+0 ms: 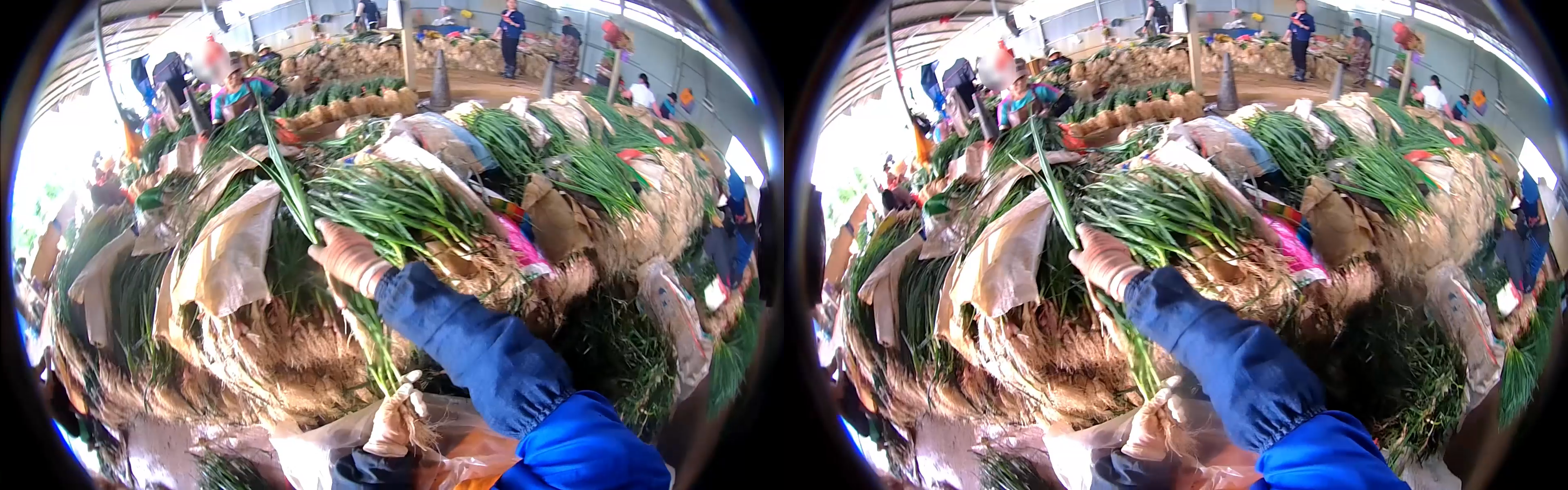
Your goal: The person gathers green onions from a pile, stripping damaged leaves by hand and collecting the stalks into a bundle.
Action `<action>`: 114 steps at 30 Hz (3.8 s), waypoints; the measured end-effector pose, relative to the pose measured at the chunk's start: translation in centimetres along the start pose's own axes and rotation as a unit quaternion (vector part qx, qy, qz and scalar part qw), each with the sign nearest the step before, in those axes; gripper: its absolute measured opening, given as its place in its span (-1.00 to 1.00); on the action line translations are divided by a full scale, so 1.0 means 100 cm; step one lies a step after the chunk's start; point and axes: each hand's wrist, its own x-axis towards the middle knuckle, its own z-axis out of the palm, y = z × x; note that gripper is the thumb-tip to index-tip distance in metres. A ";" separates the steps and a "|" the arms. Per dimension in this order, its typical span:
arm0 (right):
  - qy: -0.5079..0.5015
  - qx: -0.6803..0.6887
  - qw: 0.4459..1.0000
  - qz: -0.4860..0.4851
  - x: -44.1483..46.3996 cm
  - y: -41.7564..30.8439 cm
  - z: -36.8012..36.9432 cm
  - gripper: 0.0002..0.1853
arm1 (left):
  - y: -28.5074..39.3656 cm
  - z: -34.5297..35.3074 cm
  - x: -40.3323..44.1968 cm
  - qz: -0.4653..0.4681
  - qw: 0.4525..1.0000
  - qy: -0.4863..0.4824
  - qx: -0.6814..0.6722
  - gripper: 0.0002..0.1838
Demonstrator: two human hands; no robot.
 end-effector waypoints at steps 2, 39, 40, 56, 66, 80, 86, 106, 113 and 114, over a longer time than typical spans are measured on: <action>-0.047 0.005 0.999 -0.004 0.022 0.036 0.025 -0.48 | 0.002 -0.011 0.007 -0.060 0.997 0.004 -0.046 -0.64; -0.112 -0.064 0.992 0.001 -0.178 0.095 -0.008 -0.63 | -0.001 0.012 0.034 0.025 0.991 0.125 0.033 -0.86; -0.113 -0.070 0.991 0.010 -0.182 0.088 -0.013 -0.67 | 0.001 0.012 0.031 0.005 0.987 0.150 0.057 -0.86; -0.046 -0.245 0.968 0.031 -0.143 0.095 -0.060 -0.43 | 0.028 -0.006 0.023 -0.018 1.000 -0.009 -0.002 -0.70; -0.071 -0.106 0.983 0.130 -0.150 0.069 -0.067 -0.73 | 0.031 0.037 0.036 0.079 0.989 0.096 0.082 -0.64; -0.078 0.354 0.902 0.233 -0.218 0.108 -0.007 -0.77 | -0.008 0.015 0.020 0.019 0.998 0.060 0.031 -0.72; 0.004 0.179 0.981 0.077 -0.221 0.110 -0.002 -0.81 | 0.001 0.036 0.010 0.037 0.989 0.097 0.102 -0.74; -0.290 -0.221 0.925 0.105 -0.201 0.111 -0.057 -0.60 | 0.042 0.025 0.020 0.076 0.997 0.010 0.025 -0.60; -0.133 -0.264 0.945 0.141 -0.118 0.134 -0.013 -0.72 | 0.033 0.030 0.025 0.104 0.987 0.100 0.077 -0.74; -0.044 -0.165 0.981 0.092 -0.136 0.132 -0.021 -0.75 | 0.035 0.027 0.023 0.105 0.980 0.119 0.119 -0.74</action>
